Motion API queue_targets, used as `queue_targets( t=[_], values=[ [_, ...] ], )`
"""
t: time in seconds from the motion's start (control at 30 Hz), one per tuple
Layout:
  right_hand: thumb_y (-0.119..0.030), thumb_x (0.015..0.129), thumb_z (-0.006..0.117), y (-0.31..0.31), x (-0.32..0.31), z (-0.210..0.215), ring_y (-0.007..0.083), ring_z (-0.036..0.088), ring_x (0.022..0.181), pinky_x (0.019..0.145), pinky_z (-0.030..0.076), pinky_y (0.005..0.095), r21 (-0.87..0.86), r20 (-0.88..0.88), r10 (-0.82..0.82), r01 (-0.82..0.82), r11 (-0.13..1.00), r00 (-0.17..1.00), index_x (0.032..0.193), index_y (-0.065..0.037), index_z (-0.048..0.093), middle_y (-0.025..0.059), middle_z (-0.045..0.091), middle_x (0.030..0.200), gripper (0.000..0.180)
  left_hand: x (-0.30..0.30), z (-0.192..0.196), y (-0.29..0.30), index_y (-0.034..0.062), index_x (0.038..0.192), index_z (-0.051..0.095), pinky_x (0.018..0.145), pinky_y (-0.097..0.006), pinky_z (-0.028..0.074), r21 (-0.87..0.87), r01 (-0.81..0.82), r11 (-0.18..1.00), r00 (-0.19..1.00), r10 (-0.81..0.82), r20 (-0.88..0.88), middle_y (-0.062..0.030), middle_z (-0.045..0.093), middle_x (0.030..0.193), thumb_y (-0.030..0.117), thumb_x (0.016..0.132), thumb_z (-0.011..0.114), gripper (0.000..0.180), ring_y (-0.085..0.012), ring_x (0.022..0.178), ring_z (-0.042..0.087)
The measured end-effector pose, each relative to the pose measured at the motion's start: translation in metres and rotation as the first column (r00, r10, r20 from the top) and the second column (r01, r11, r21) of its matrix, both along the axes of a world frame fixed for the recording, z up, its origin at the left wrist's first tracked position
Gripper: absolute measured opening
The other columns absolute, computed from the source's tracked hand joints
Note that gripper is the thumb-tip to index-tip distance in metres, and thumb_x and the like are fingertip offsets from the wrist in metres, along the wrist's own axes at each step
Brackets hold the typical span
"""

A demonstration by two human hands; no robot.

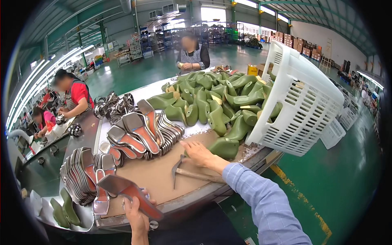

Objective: The person assembles green rubber shoes by inserting a sole into the shoe upper and securing it with a hammer and nails. The person repeatedly picks up shoe parts from a table and a basket, aligns them, and hammers nails into the sole to attach it to the upper.

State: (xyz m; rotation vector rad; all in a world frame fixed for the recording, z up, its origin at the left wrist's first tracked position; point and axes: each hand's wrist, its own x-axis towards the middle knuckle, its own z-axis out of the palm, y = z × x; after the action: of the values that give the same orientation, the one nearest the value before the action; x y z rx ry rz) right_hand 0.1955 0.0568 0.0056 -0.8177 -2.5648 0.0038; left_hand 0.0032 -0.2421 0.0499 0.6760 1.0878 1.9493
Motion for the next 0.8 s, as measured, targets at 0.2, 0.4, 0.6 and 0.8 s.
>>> queue_targets(
  t=[0.2, 0.4, 0.6, 0.8],
  values=[
    [-0.068, 0.066, 0.079, -0.005, 0.076, 0.062, 0.0425, 0.058, 0.120, 0.107, 0.039, 0.0546, -0.384, 0.572, -0.010, 0.278, 0.881, 0.820, 0.153, -0.006, 0.029, 0.0247, 0.065, 0.122, 0.118, -0.032, -0.035, -0.084, 0.0062, 0.143, 0.037, 0.070, -0.044, 0.060, -0.130, -0.156, 0.979, 0.988, 0.156, -0.012, -0.0185, 0.062, 0.118, 0.019, 0.102, 0.052, 0.046, -0.0280, 0.082, 0.068],
    [-0.048, 0.067, 0.084, -0.062, 0.099, 0.025, 0.0465, 0.062, 0.102, 0.090, 0.051, 0.0518, -0.126, 0.220, -0.176, 0.207, 0.970, 0.959, 0.156, -0.012, 0.021, 0.0263, 0.062, 0.111, 0.115, 0.002, -0.027, -0.075, 0.0053, 0.146, 0.033, 0.074, -0.047, 0.062, -0.067, -0.100, 0.993, 0.990, 0.106, 0.097, -0.0187, 0.058, 0.131, 0.012, 0.100, 0.050, 0.049, -0.0321, 0.092, 0.069],
    [-0.035, 0.065, 0.080, -0.039, 0.099, 0.028, 0.0408, 0.064, 0.107, 0.094, 0.052, 0.0467, -0.343, 0.048, -0.331, 0.327, 0.881, 0.942, 0.154, -0.008, 0.026, 0.0255, 0.062, 0.116, 0.108, 0.029, -0.033, -0.063, 0.0068, 0.136, 0.038, 0.080, -0.045, 0.061, -0.116, -0.012, 0.993, 0.998, 0.018, 0.052, -0.0159, 0.059, 0.121, 0.017, 0.102, 0.051, 0.038, -0.0308, 0.095, 0.071],
    [-0.039, 0.100, 0.051, -0.133, 0.005, 0.078, 0.0144, 0.066, 0.082, 0.066, 0.054, 0.0272, -0.759, -0.567, -0.345, -0.637, -0.133, 0.747, 0.126, -0.006, 0.061, 0.0069, 0.067, 0.102, 0.043, 0.044, -0.046, -0.052, 0.0083, 0.125, 0.040, 0.086, -0.042, 0.059, -0.052, -0.046, 0.998, 0.969, 0.057, 0.242, -0.0153, 0.058, 0.120, 0.038, 0.105, 0.052, 0.037, -0.0266, 0.105, 0.068]
  ],
)
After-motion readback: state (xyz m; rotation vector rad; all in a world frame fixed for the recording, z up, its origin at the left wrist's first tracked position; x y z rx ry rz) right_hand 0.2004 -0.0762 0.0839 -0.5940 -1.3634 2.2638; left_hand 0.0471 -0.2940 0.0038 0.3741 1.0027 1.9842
